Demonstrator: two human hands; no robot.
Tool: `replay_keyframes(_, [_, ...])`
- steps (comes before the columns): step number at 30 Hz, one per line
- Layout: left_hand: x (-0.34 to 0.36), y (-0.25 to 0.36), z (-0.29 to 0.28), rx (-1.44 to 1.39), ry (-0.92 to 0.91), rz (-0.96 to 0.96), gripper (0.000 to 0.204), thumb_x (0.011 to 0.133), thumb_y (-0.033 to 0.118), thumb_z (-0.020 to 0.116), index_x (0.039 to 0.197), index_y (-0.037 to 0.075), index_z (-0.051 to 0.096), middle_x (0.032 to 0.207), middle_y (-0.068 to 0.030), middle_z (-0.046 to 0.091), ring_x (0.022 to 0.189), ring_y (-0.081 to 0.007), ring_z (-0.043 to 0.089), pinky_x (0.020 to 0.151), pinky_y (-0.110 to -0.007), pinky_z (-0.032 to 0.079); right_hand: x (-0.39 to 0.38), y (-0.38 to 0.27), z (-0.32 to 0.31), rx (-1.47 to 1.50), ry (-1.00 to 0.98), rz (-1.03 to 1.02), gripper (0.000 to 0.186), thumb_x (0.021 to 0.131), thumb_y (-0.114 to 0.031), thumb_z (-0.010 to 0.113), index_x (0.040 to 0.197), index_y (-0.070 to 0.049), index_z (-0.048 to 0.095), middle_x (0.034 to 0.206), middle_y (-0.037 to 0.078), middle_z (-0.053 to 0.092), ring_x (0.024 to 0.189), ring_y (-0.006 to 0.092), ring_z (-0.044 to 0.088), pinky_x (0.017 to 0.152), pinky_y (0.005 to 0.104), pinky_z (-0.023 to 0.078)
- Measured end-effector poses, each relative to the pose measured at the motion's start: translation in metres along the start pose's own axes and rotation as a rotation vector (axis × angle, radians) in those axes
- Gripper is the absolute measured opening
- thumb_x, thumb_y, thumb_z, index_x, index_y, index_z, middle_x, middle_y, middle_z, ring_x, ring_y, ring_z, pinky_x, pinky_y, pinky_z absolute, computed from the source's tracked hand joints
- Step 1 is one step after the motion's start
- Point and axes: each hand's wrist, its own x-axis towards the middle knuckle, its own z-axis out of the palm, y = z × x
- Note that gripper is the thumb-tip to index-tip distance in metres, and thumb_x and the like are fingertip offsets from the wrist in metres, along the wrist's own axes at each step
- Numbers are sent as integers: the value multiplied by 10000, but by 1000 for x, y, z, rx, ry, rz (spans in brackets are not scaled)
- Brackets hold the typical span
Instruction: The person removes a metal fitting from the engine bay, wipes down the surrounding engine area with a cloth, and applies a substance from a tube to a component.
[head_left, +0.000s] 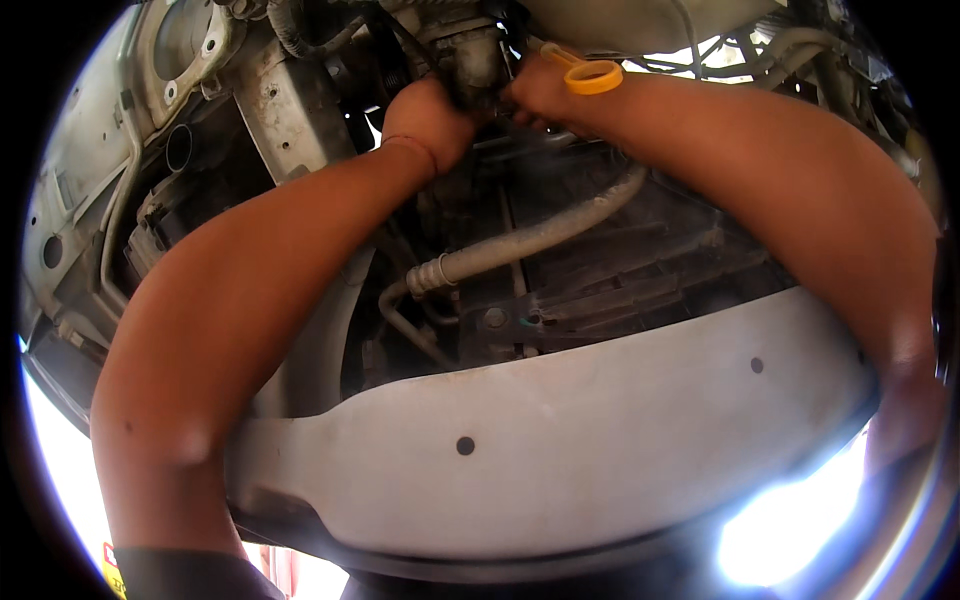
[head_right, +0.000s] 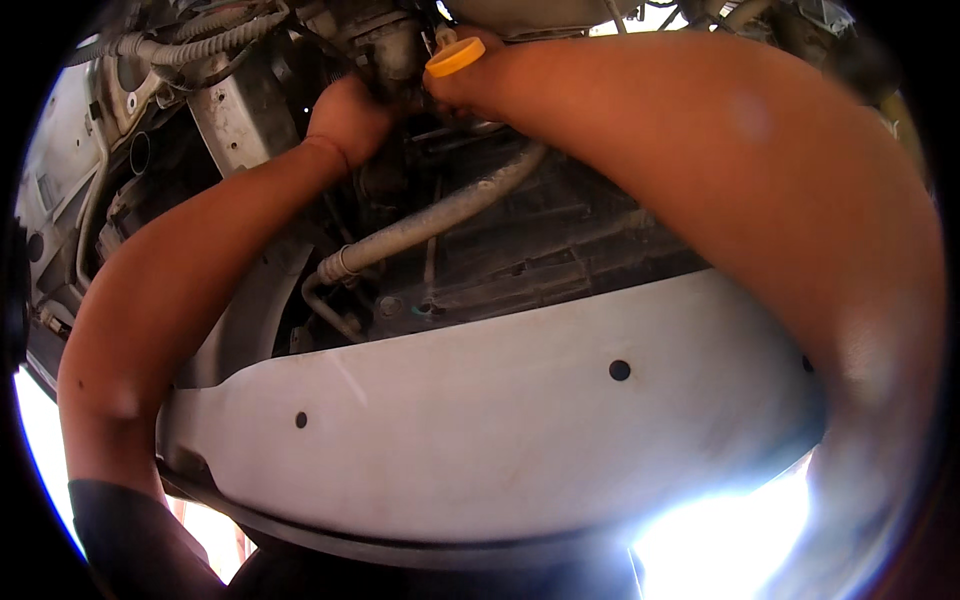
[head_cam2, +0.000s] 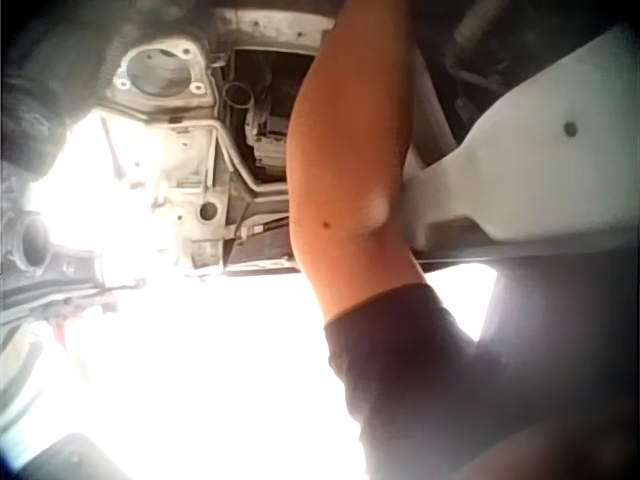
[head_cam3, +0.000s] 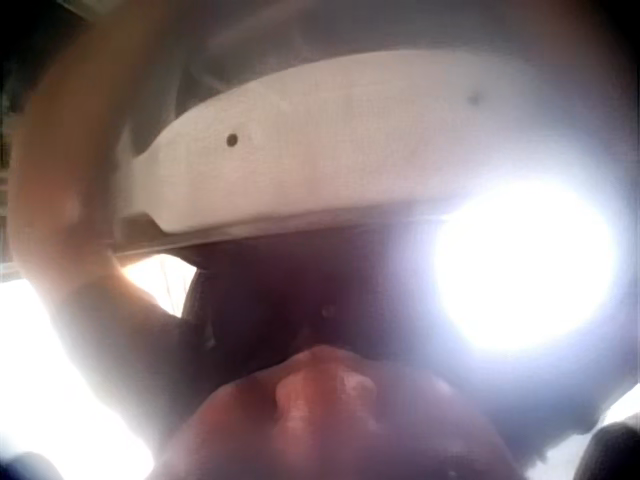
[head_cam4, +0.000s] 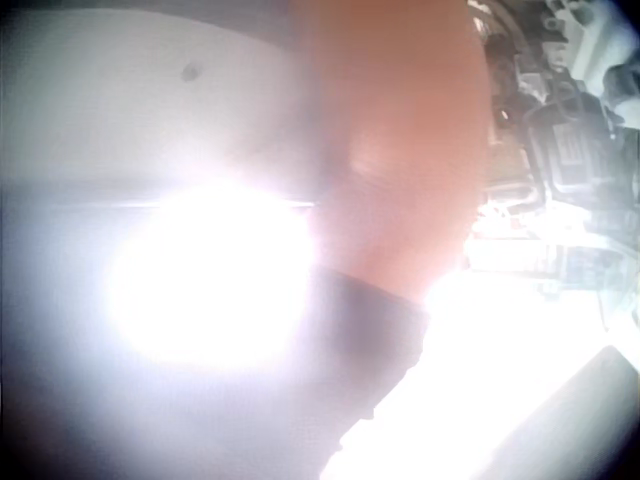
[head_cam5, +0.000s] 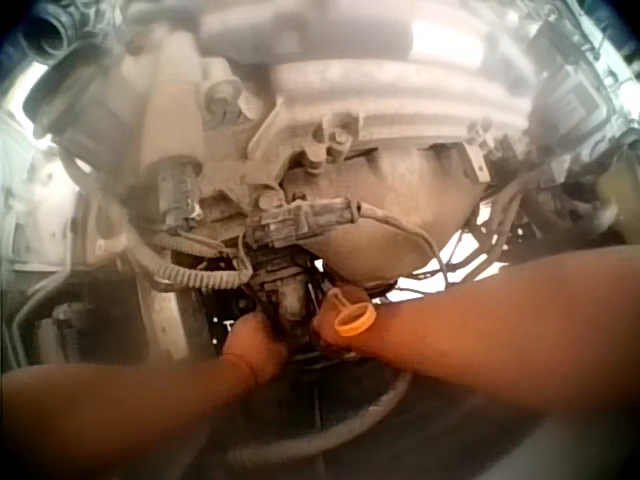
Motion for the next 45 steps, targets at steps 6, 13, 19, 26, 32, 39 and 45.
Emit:
replay_keyframes(6, [0,4,-2,4,12,-28,459,721,352,719,995,-12,663,979,-231,660,970,-372,620,851,-407,493,-6,-10,-1,153,36,-59,226,821,-165,599,952,19,613,814,133,663,683,232,665,564,320,531])
replay_keyframes(13, [0,2,-6,-78,-25,-32,462,684,375,741,922,-18,691,929,-243,663,939,-367,634,825,-399,502,-11,-16,-5,274,-67,99,206,808,-197,641,923,-30,611,833,99,658,700,210,672,544,336,554])
replay_keyframes(19, [4,3,-5,-70,-44,-54,475,673,382,754,921,-18,692,923,-242,664,930,-363,639,821,-397,503,-21,-32,-8,72,0,129,199,840,-189,614,951,-25,627,834,111,658,716,209,679,506,303,546])
replay_keyframes(26, [0,0,-3,-146,20,40,428,680,352,754,918,0,698,906,-229,670,903,-365,642,799,-409,508,-26,-32,-7,246,-24,185,193,854,-193,600,930,-17,620,783,118,632,720,232,680,500,321,548])
replay_keyframes(32, [0,5,-6,-79,-16,-50,415,670,337,760,911,4,701,902,-222,672,900,-359,643,798,-409,508,-16,-15,-12,260,-137,116,266,834,-256,641,988,-48,579,840,115,626,717,238,675,512,321,548])
replay_keyframes(39, [2,7,-7,-61,-6,-71,442,647,358,772,885,-8,707,890,-231,671,893,-356,650,793,-401,513,-12,-3,-8,215,-31,40,272,801,-242,673,971,-62,562,781,102,639,667,201,664,521,299,532])
replay_keyframes(45, [6,2,-1,-90,29,-53,452,646,358,770,870,-29,701,887,-240,668,893,-358,652,793,-402,512,-7,-11,-8,128,-9,121,277,793,-239,669,979,-62,565,791,111,651,654,192,662,519,289,528])
